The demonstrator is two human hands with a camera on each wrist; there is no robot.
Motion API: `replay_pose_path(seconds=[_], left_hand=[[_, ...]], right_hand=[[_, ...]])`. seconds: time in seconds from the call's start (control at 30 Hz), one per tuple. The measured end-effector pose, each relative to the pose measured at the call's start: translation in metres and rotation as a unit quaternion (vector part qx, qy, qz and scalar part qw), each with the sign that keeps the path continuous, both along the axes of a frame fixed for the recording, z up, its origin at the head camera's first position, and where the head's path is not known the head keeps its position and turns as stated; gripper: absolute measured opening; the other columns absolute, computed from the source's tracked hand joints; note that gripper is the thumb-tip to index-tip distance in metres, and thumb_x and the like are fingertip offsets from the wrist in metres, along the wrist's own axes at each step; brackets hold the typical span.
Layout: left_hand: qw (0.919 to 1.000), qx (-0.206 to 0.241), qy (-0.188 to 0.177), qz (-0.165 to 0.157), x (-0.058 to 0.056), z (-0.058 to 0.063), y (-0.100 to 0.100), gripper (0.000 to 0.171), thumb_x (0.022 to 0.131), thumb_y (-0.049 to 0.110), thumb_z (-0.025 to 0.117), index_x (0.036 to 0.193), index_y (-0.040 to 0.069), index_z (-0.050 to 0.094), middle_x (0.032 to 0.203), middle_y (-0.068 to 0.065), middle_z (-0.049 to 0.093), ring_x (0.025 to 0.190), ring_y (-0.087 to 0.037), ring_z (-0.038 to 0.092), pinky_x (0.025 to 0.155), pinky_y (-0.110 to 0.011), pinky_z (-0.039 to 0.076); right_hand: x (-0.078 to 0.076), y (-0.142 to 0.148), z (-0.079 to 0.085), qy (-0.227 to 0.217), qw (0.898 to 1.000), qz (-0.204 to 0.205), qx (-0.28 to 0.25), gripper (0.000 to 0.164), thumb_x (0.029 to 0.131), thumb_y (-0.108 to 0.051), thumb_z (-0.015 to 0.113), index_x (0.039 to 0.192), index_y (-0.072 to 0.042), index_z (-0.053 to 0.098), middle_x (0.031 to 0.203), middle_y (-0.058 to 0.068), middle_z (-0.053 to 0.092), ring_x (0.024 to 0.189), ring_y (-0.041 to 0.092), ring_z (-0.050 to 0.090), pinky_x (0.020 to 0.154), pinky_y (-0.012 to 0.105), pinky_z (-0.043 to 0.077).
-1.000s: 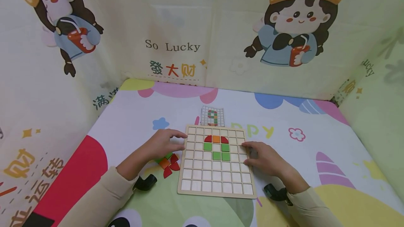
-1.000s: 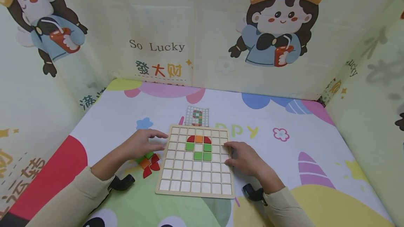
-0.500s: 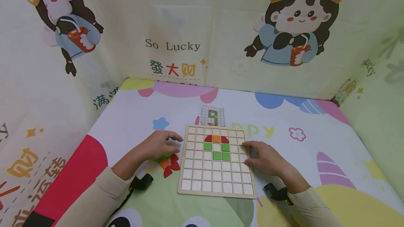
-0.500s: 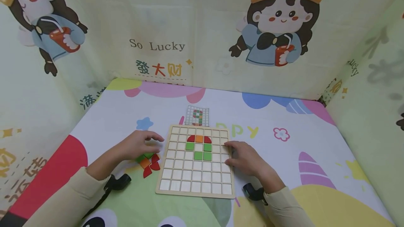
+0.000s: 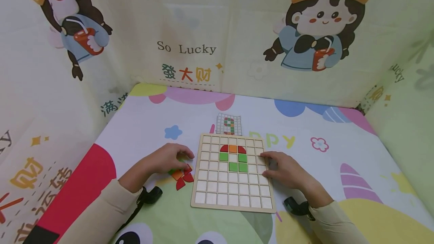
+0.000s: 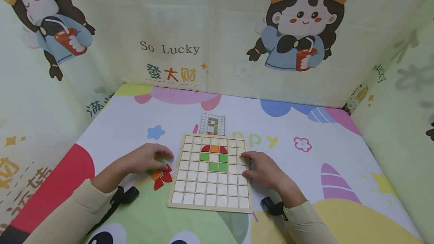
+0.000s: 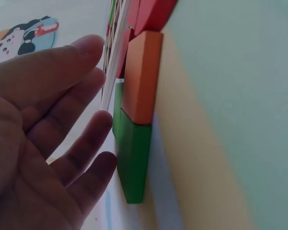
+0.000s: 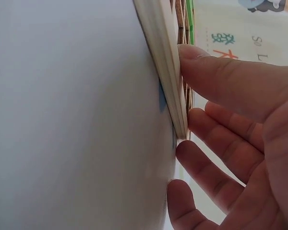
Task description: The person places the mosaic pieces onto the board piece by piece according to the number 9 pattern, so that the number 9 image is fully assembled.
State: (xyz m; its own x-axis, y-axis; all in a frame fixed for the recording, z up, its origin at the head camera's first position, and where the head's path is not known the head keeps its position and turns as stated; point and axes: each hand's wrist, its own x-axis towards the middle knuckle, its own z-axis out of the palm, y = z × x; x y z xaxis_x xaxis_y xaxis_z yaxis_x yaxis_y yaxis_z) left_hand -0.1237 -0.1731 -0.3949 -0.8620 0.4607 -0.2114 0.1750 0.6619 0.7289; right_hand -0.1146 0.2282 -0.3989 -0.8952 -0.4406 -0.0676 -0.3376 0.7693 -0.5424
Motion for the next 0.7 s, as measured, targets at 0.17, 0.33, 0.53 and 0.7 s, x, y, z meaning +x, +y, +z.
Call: replay_pose_path(seconds=[0.17,0.33,0.53,0.7], left_hand=[[0.9999,-0.003,-0.001,-0.016,-0.0001,-0.0017,-0.0019,0.024,0.086,0.013,0.078,0.11,0.012,0.072,0.104,0.006,0.067,0.099,-0.018,0.057,0.083,-0.033,0.051],[0.9996,-0.005,-0.002,-0.027,-0.0002,-0.0012,-0.0019,0.023,0.086,0.011,0.078,0.109,0.011,0.072,0.103,0.006,0.068,0.099,-0.019,0.057,0.082,-0.032,0.052],[0.9995,-0.006,-0.007,-0.031,-0.0002,-0.0015,-0.0016,0.021,0.086,0.011,0.078,0.106,0.011,0.072,0.101,0.006,0.068,0.099,-0.018,0.058,0.082,-0.032,0.051],[0.9995,-0.007,-0.011,-0.03,0.0002,-0.001,-0.0006,0.02,0.086,0.009,0.078,0.105,0.011,0.073,0.099,0.006,0.068,0.098,-0.019,0.057,0.08,-0.031,0.052]], right_hand=[[0.0001,-0.0001,0.0007,-0.001,1.0,-0.001,0.001,0.054,0.084,-0.016,0.08,0.132,-0.001,0.06,0.132,0.017,0.06,0.125,0.04,0.052,0.102,0.057,0.04],[0.0003,0.0,0.0016,0.0,1.0,0.0,-0.003,0.054,0.084,-0.015,0.079,0.132,0.0,0.06,0.132,0.017,0.06,0.125,0.04,0.052,0.101,0.058,0.04],[0.0005,0.0005,0.0014,0.001,1.0,0.0,-0.003,0.054,0.085,-0.016,0.079,0.133,-0.001,0.06,0.132,0.017,0.06,0.125,0.04,0.052,0.101,0.057,0.041],[0.0006,0.0003,0.0014,0.001,1.0,0.0,-0.004,0.054,0.084,-0.016,0.08,0.132,-0.001,0.06,0.132,0.017,0.06,0.125,0.04,0.052,0.101,0.057,0.04]])
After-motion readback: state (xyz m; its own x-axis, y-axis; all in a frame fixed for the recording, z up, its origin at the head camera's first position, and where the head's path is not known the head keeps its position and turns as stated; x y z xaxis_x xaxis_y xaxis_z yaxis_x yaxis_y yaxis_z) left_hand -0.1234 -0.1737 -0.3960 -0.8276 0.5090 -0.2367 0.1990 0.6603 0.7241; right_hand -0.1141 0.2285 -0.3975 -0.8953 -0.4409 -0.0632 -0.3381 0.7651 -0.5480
